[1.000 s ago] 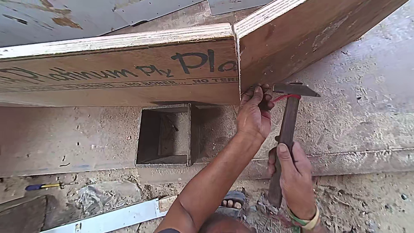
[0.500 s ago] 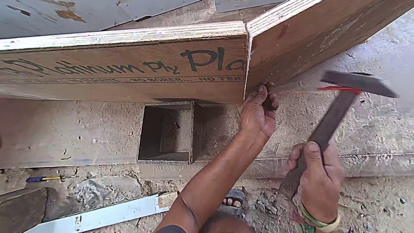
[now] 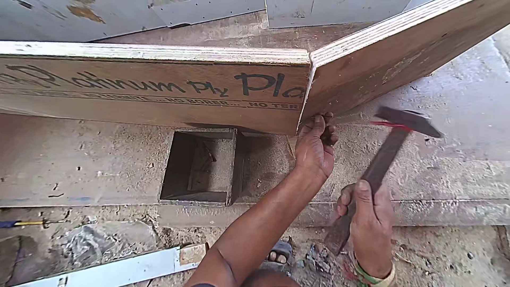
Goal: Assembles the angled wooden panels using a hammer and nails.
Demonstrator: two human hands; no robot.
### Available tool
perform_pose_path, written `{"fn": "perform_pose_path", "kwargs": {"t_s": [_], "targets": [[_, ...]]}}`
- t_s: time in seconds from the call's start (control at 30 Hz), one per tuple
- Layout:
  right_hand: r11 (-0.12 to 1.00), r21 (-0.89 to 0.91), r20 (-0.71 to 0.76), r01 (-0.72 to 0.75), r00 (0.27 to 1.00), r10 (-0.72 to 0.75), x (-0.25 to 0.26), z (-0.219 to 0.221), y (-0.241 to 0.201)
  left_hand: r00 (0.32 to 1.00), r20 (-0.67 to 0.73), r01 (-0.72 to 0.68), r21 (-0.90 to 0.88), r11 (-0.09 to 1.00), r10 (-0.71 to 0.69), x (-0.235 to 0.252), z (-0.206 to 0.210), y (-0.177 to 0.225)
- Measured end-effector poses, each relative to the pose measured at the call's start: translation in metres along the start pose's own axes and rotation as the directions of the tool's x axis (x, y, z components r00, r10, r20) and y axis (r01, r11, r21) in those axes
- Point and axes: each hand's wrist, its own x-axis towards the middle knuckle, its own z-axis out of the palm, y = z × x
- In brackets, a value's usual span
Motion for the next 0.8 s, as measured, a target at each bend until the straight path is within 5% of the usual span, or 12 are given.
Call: {"fn": "perform_pose_path", "kwargs": {"t_s": [0.1,0.33,0.53,0.8], "targets": [[0.987,-0.051,0.160,-0.151,0.975,0.157,0.001,-0.013,0.001,1.000,-0.015,-0.012,0.027,1.000,0.012,0.002,-0.002,-0.002],[0.998,-0.021,-0.161,-0.061,0.985,0.056,-0.014,-0.020,0.015,0.994,0.100,0.044,-0.020,0.999,-0.042,-0.002,-0.002,-0.002],[0.973,-0.062,-0.108,-0.224,0.970,0.217,-0.036,-0.022,0.029,0.983,0.167,0.081,-0.028,0.996,-0.075,-0.002,-0.025,0.002],[0.971,-0.130,-0.016,-0.200,0.980,0.200,-0.040,-0.023,0.029,0.990,0.127,0.063,-0.016,0.998,-0.060,0.007,-0.009,0.002]]}}
